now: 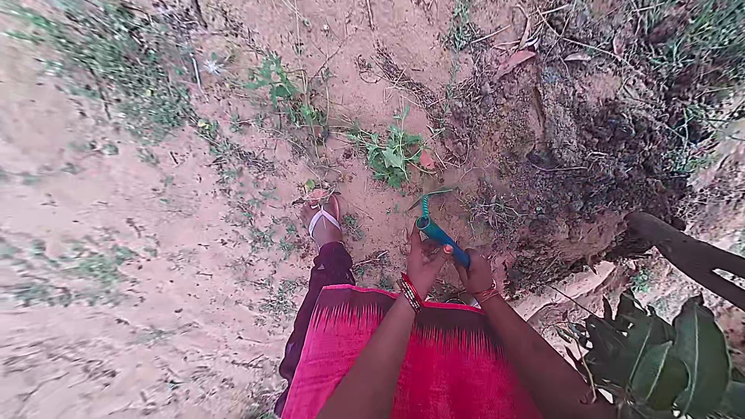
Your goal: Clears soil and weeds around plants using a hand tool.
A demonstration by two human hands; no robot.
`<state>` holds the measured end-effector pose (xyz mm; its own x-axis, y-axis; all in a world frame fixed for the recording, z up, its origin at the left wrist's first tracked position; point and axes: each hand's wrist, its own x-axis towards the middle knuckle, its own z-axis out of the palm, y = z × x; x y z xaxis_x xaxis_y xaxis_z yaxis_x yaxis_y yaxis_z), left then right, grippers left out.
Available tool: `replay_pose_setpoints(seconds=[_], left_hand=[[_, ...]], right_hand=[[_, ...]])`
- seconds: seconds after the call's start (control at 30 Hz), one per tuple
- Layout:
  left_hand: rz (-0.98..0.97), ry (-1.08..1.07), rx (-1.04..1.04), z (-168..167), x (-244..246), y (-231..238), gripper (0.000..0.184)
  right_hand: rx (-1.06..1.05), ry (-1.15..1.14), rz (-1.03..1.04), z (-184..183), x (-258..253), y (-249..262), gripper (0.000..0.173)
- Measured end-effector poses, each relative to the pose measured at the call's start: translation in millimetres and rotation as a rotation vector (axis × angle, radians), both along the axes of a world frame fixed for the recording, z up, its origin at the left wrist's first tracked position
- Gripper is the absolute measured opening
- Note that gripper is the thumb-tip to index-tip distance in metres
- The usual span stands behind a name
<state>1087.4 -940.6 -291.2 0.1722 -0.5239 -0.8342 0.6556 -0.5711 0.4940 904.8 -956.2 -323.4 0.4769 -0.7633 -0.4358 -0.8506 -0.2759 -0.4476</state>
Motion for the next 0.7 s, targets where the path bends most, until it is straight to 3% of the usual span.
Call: replay_pose_setpoints(seconds=[0.1, 0.13, 0.2, 0.23, 0.3, 0.33, 0.4, 0.47, 0.5, 0.57, 0.7], left_hand=[[0.209, -0.04, 0.109, -9, -7, 4, 0.032], [0.215, -0.058, 0.135, -11, -6, 8, 0.029], [0.157, -0.11, 0.141, -13, -9, 16, 0.032], [0.1, -0.137, 0.124, -13, -12, 21, 0.035], [0.018, -0.178, 0.083, -12, -21, 30, 0.038], [0.003, -0.188, 0.066, -12, -25, 34, 0.037], [0.006, -0.182, 0.042, -11, -29, 40, 0.036], [0.009, -0.171, 0.017, -12, -31, 45, 0.033], [0.001, -0.172, 0.004, -13, -31, 47, 0.032], [-0.016, -0.19, 0.005, -13, -32, 48, 0.031], [0.001, -0.231, 0.079, -12, -26, 40, 0.031]], right_hand=[[0.289, -0.032, 0.25, -2, 5, -35, 0.074], [0.238, -0.021, 0.204, -10, 6, -50, 0.073], [0.149, 0.178, 0.059, -28, 14, -86, 0.052], [0.221, 0.407, 0.003, -38, 26, -106, 0.055], [0.333, 0.778, -0.044, -80, 36, -131, 0.085], [0.384, 0.893, -0.038, -101, 30, -137, 0.092], [0.483, 0.967, -0.034, -125, 10, -139, 0.077], [0.561, 0.974, -0.029, -117, 1, -139, 0.045], [0.59, 0.968, -0.023, -112, -4, -139, 0.039], [0.6, 0.936, 0.004, -101, -18, -134, 0.039], [0.567, 0.932, -0.032, -42, -10, -126, 0.041]])
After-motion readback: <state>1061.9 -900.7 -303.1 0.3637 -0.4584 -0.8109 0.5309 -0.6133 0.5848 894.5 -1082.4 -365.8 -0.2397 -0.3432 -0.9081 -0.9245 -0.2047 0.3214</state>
